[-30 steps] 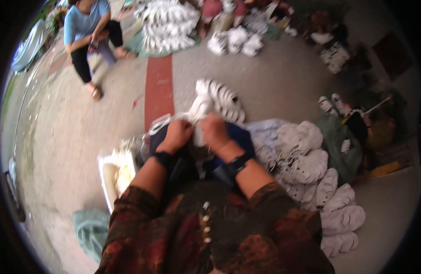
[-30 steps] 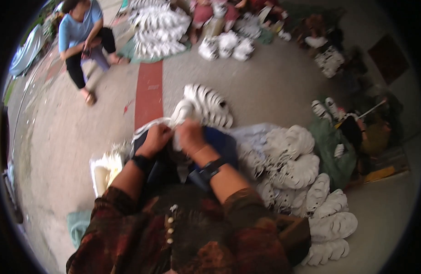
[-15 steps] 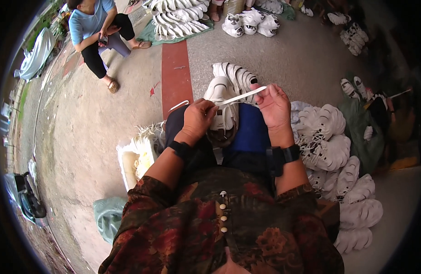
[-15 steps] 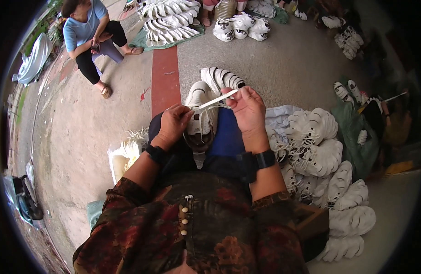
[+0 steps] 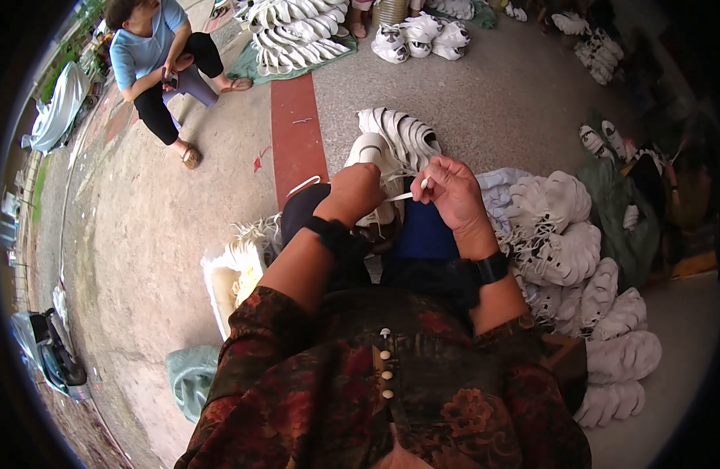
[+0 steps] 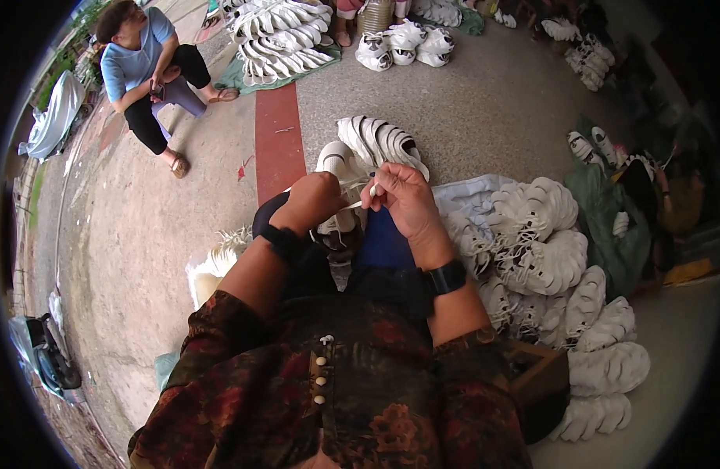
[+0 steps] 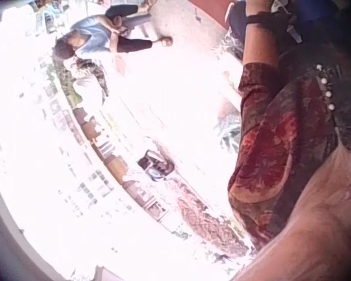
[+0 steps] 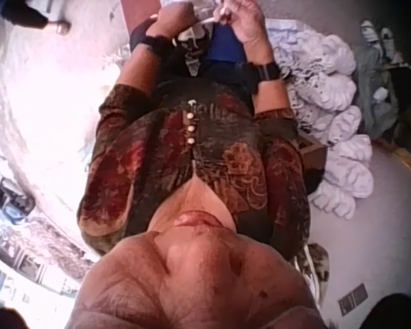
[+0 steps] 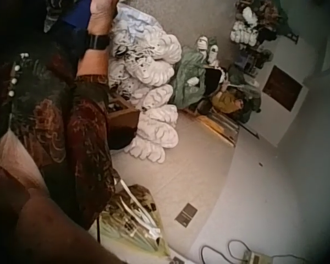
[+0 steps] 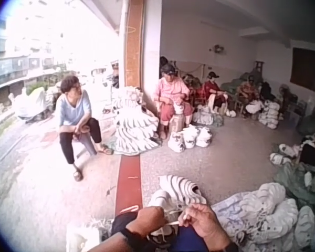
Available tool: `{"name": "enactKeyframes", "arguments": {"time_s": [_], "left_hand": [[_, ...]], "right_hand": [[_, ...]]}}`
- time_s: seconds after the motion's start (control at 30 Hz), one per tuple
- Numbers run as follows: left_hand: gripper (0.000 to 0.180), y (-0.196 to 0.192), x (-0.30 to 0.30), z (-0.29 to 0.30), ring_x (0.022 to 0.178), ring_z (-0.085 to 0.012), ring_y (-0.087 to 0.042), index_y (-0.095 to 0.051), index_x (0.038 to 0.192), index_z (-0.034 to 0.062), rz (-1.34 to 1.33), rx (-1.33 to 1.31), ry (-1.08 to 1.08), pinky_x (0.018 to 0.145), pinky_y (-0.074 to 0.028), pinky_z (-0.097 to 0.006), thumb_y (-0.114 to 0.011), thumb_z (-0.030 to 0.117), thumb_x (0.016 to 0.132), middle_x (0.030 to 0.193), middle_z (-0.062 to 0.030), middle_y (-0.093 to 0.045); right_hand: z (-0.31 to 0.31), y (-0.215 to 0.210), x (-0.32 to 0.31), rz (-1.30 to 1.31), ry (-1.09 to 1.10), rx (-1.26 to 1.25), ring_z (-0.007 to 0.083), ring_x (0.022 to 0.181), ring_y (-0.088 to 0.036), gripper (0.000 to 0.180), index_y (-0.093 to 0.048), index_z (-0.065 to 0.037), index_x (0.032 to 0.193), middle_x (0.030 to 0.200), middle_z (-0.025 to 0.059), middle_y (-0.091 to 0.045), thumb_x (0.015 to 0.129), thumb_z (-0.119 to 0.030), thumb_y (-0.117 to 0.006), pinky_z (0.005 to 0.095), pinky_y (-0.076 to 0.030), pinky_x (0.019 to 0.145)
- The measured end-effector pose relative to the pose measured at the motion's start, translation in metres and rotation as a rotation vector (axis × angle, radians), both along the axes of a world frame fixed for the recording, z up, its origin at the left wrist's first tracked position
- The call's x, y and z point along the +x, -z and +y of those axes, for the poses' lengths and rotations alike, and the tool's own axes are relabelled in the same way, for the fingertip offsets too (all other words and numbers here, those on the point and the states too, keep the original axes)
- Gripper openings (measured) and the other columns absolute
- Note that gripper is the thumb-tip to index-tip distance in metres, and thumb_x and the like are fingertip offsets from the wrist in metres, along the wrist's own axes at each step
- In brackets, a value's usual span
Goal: The recorder is lacing white athletic shoes, inserting laces through the eyelets and securing them.
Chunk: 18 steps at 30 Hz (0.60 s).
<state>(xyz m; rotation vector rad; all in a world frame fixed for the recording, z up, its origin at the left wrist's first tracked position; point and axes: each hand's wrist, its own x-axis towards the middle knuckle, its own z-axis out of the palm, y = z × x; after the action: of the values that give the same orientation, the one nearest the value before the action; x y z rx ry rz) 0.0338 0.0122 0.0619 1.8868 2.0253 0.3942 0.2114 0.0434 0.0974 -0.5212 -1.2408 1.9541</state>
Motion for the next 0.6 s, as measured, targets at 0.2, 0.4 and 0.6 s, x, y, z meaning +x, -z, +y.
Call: {"name": "enactKeyframes", "arguments": {"time_s": [0.2, 0.4, 0.6], "left_hand": [[0.012, -0.017, -0.018, -0.015, 0.072, -0.0337, -0.062, -0.064, 0.071, 0.0035, 0.229, -0.022, 0.001, 0.062, -0.049, -0.041, -0.055, 0.011, 0.069, 0.074, -0.0191, -0.061], [0.009, 0.011, -0.167, -0.128, 0.073, -0.0352, -0.061, -0.062, 0.07, 0.0026, 0.47, -0.205, -0.252, 0.062, -0.05, -0.042, -0.056, 0.009, 0.067, 0.076, -0.019, -0.061], [0.013, 0.056, -0.18, -0.175, 0.081, -0.0353, -0.06, -0.062, 0.079, 0.0019, 0.375, -0.359, -0.408, 0.068, -0.049, -0.042, -0.054, 0.006, 0.069, 0.083, -0.0196, -0.062]], "right_hand": [[0.02, 0.036, 0.042, -0.077, 0.32, 0.041, 0.0103, 0.047, -0.04, 0.02, -0.045, -0.006, 0.064, 0.054, 0.0017, -0.043, 0.082, -0.01, -0.051, 0.023, -0.033, 0.048], [0.032, 0.111, 0.27, -0.047, 0.966, -0.285, 0.0088, 0.043, -0.032, 0.013, -0.044, -0.011, 0.072, 0.056, -0.0022, -0.035, 0.082, -0.008, -0.05, 0.0218, -0.025, 0.039], [0.033, 0.116, 0.227, -0.626, 0.601, -0.244, 0.0102, 0.049, -0.047, 0.007, -0.055, -0.007, 0.078, 0.062, 0.0008, -0.05, 0.074, -0.013, -0.057, 0.0211, -0.034, 0.041]]}}
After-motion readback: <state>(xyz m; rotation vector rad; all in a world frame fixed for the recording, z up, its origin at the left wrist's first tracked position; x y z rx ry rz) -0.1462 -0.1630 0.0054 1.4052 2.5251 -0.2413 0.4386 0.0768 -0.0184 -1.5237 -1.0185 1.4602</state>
